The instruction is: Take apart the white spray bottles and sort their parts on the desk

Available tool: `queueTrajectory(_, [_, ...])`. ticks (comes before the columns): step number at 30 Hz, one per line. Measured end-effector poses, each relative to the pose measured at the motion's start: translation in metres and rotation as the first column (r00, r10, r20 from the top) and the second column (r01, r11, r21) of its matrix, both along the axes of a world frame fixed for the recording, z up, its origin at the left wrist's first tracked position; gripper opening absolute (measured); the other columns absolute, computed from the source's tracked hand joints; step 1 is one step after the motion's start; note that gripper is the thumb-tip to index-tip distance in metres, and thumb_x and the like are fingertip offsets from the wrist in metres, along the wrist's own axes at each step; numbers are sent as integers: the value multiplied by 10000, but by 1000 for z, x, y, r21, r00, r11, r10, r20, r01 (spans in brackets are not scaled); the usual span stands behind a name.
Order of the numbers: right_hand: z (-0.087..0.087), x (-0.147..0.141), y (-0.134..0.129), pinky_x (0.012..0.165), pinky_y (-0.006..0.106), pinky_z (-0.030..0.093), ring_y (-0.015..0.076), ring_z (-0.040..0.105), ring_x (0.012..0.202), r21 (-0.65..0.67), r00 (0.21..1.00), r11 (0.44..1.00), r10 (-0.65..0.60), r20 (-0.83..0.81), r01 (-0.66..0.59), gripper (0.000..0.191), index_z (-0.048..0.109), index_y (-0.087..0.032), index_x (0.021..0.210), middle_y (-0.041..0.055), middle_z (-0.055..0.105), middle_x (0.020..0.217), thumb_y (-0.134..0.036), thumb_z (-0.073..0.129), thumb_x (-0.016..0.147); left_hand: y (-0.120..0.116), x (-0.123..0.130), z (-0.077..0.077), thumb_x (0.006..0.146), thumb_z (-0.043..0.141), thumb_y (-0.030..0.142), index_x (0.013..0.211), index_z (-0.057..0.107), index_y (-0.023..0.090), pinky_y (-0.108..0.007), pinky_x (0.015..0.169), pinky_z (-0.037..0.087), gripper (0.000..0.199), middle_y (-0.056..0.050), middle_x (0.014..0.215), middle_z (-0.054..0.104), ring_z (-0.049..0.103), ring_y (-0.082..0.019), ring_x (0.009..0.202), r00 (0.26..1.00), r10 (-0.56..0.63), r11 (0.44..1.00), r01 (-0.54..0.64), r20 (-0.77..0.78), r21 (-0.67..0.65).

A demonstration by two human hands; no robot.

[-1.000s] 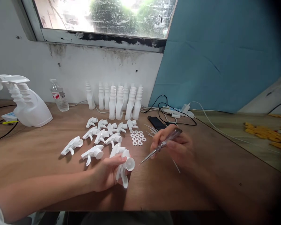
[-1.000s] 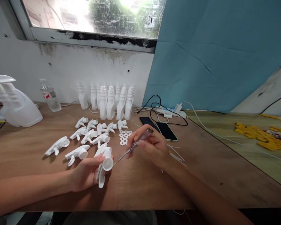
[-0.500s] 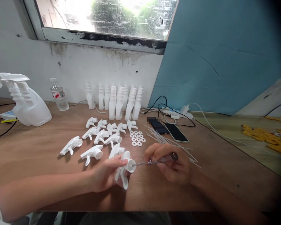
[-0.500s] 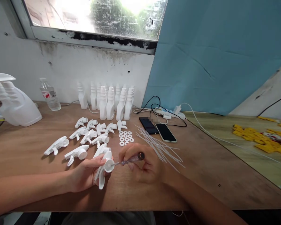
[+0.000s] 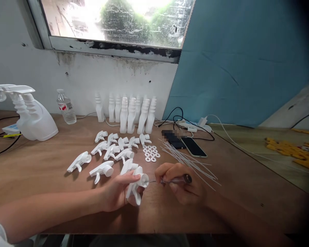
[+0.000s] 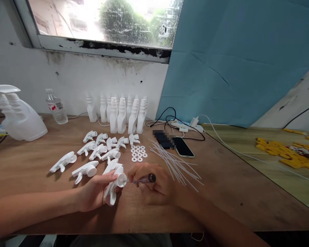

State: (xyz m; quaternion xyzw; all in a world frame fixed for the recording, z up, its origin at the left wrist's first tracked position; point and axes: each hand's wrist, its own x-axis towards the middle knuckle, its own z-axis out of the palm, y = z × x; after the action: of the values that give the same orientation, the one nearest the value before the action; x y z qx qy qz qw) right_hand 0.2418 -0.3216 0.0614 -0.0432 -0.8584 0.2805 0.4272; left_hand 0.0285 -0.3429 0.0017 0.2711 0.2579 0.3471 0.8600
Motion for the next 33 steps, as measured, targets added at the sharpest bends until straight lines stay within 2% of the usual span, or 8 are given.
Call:
queueTrajectory(3, [-3,-1,0,561,238,498,102,583,663,-42,1000,999,0,-14,-1,62,449,-199,967,51,588,825,-199,405,923,1,-1,0,795,630,247,861,518,155,-186,508,423,159,-22,699,553,541,-104,592,1000,13,1000,-13,4,-20])
queueTrajectory(9, [-15,1,2,582,261,545,111,628,696,-18,996,1000,11,-89,-13,210,444,-228,1074,59,597,907,-135,440,886,2,-2,4,767,641,310,827,524,144,-185,477,356,212,-13,663,511,506,-98,559,1000,-16,999,16,17,-36])
queueTrajectory(14, [-16,3,0,586,284,561,122,654,707,-93,988,994,51,-145,-65,228,452,-230,1100,61,598,947,-118,424,903,1,-4,3,771,620,298,835,513,154,-195,464,292,191,-1,644,479,453,-91,525,999,-36,999,36,37,2])
queueTrajectory(20, [-15,2,-1,638,331,575,152,676,786,-110,980,988,88,-179,-109,252,465,-238,1123,71,600,1016,-107,427,910,4,-6,1,772,599,342,797,530,120,-217,503,312,234,-8,631,477,469,-99,523,991,-47,997,53,121,-47])
queueTrajectory(25, [-16,1,-2,635,308,575,137,663,789,-88,983,992,76,-165,-92,249,451,-246,1129,68,590,1009,-123,426,914,6,-7,-1,789,577,322,802,531,115,-216,509,310,213,-10,632,490,495,-107,534,989,-31,995,44,141,-86])
queueTrajectory(33, [-12,1,-4,605,285,543,105,641,698,-119,994,992,-44,-97,32,227,449,-232,1075,51,575,964,-93,441,896,5,-4,0,826,543,298,801,546,110,-217,524,348,189,-20,642,504,494,-102,556,997,12,996,-6,78,-88])
